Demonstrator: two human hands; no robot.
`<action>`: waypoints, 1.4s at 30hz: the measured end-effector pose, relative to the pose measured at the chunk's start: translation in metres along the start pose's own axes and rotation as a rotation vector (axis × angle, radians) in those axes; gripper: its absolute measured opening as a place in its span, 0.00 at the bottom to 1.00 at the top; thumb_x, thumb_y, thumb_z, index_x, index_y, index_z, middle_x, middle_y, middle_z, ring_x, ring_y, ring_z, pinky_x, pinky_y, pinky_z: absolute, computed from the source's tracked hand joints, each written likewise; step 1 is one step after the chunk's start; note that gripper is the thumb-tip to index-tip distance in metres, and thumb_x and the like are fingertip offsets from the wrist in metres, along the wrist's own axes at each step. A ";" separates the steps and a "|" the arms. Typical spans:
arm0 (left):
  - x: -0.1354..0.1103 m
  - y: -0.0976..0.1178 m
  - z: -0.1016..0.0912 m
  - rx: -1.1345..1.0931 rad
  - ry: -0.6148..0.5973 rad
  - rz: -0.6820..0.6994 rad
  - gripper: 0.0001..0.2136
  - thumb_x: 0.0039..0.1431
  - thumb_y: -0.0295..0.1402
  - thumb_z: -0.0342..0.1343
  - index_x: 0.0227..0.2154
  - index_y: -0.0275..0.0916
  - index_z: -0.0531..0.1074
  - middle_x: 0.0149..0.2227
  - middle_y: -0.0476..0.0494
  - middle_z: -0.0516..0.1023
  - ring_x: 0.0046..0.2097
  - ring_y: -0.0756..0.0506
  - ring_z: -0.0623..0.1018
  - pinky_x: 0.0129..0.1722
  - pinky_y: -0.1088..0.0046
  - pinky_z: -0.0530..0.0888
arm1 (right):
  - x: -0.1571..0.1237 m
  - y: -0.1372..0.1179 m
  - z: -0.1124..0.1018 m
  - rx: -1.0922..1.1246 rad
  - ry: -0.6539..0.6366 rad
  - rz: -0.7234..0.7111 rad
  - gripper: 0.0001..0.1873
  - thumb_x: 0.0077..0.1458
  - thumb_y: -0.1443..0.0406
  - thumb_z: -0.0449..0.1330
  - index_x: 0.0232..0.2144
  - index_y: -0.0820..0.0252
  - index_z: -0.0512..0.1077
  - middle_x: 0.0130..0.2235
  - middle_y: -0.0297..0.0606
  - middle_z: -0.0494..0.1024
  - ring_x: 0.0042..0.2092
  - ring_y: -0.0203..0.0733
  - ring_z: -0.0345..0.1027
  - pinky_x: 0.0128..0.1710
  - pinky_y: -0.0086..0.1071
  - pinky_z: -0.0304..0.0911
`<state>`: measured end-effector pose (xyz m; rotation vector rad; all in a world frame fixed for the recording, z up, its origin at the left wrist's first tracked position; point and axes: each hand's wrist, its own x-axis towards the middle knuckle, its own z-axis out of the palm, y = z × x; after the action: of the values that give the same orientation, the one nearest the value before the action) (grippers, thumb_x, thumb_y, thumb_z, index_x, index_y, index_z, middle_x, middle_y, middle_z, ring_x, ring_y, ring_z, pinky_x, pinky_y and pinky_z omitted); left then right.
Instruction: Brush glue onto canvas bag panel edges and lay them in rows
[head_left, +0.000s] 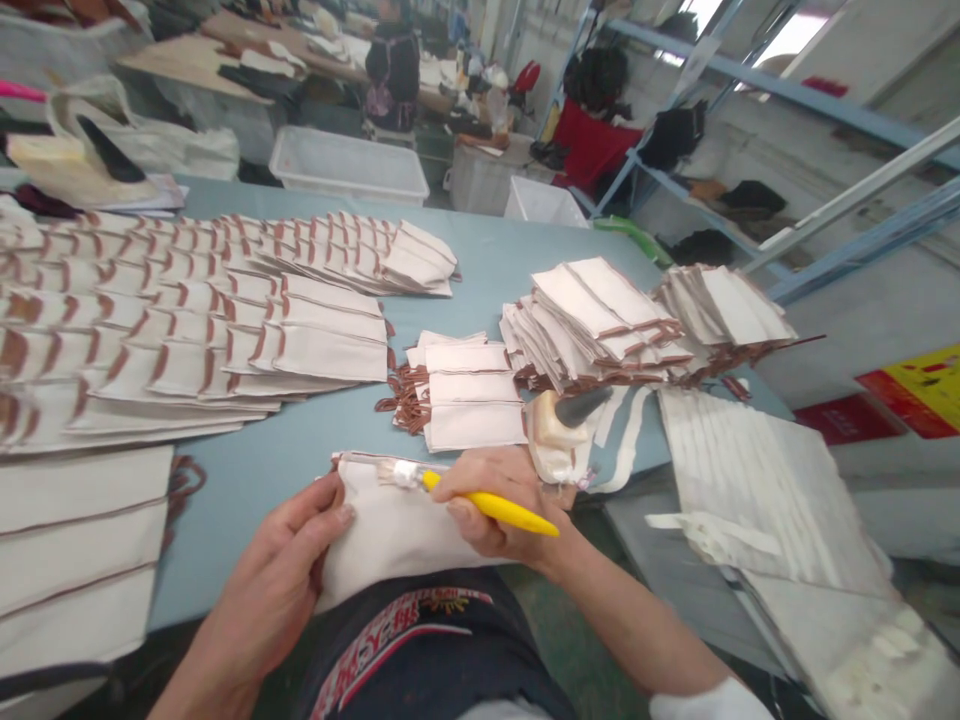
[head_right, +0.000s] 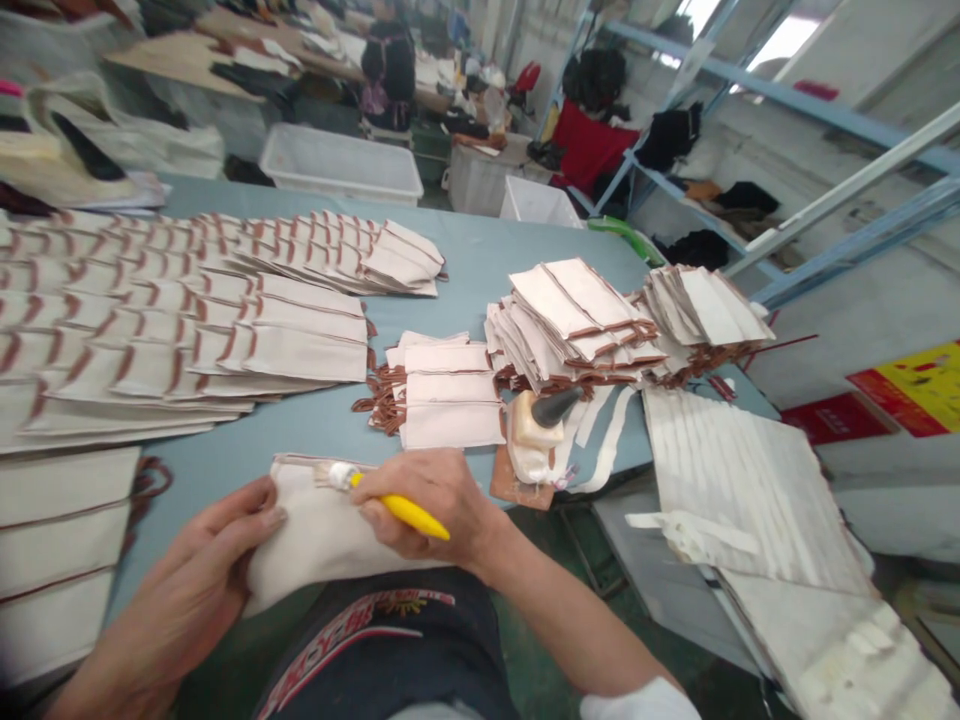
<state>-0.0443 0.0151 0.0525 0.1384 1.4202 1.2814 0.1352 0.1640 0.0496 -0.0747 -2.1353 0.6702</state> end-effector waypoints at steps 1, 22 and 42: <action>0.001 -0.002 -0.001 0.005 -0.020 0.005 0.26 0.38 0.39 0.78 0.45 0.43 0.84 0.44 0.44 0.91 0.47 0.33 0.88 0.40 0.65 0.85 | -0.002 0.001 -0.003 -0.009 -0.007 0.001 0.07 0.75 0.67 0.57 0.46 0.55 0.76 0.34 0.35 0.88 0.31 0.38 0.83 0.35 0.30 0.77; 0.008 -0.054 -0.027 1.116 0.138 1.385 0.15 0.70 0.20 0.55 0.28 0.46 0.70 0.25 0.52 0.73 0.27 0.45 0.75 0.32 0.66 0.68 | 0.007 -0.039 -0.018 -0.112 0.208 0.335 0.15 0.79 0.60 0.54 0.41 0.54 0.77 0.32 0.36 0.86 0.27 0.39 0.79 0.29 0.32 0.74; 0.006 -0.065 -0.032 1.026 0.199 1.264 0.17 0.69 0.25 0.54 0.23 0.46 0.71 0.22 0.50 0.74 0.24 0.45 0.73 0.30 0.66 0.68 | -0.004 -0.058 0.008 0.128 0.060 0.307 0.17 0.79 0.60 0.53 0.37 0.54 0.76 0.28 0.33 0.81 0.22 0.35 0.70 0.28 0.29 0.74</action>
<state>-0.0344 -0.0250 -0.0067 1.8697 2.1367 1.3323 0.1423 0.1099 0.0717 -0.3534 -2.0372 0.9690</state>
